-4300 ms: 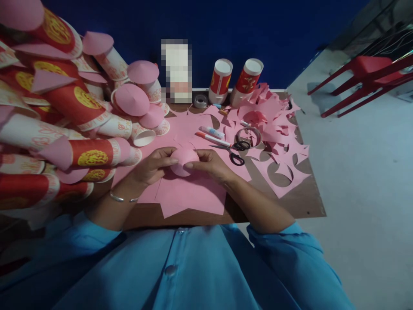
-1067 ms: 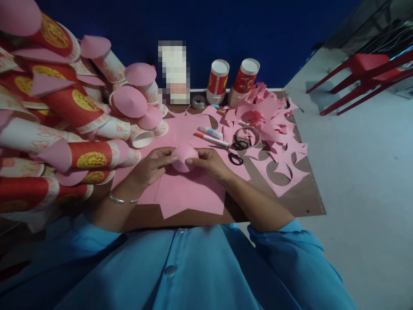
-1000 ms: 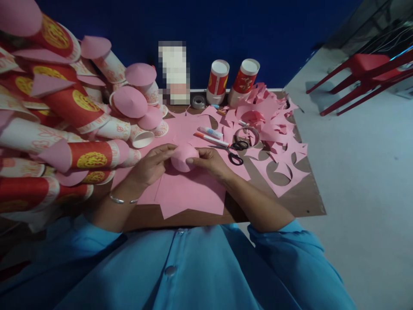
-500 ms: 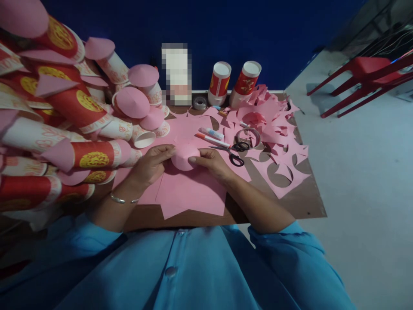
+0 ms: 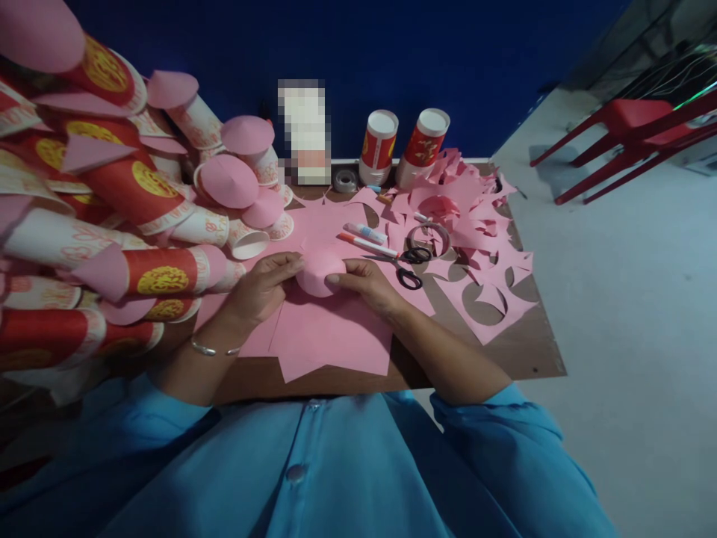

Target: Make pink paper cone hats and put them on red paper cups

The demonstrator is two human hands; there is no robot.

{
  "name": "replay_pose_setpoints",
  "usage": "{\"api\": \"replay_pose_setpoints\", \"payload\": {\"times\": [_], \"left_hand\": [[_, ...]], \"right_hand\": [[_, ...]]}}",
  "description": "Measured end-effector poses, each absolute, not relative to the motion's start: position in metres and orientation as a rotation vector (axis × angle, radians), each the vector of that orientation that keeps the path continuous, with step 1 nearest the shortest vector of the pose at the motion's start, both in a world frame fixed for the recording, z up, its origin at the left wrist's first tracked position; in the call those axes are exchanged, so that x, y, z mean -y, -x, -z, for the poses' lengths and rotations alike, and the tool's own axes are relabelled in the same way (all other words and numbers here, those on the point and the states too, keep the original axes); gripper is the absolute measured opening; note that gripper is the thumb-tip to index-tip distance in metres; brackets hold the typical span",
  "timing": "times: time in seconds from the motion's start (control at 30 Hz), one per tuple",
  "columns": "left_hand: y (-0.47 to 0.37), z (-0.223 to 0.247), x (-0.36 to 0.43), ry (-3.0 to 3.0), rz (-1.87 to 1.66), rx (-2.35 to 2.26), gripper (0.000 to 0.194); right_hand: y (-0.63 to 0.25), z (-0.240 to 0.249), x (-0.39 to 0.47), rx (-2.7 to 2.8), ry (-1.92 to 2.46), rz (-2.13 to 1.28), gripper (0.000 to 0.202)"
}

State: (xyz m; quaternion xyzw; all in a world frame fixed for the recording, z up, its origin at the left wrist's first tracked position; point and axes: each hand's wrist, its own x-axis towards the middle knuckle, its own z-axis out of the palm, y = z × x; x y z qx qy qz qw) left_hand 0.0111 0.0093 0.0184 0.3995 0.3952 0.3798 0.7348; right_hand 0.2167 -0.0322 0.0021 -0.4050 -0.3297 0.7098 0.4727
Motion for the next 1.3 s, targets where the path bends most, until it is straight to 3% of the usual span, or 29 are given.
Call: {"api": "replay_pose_setpoints", "payload": {"times": [1.3], "left_hand": [[-0.0114,-0.0243,-0.0068,-0.918,-0.714,-0.837,0.034]], "right_hand": [[-0.2171,-0.0009,0.0301,0.824,0.985,-1.766,0.034]]}}
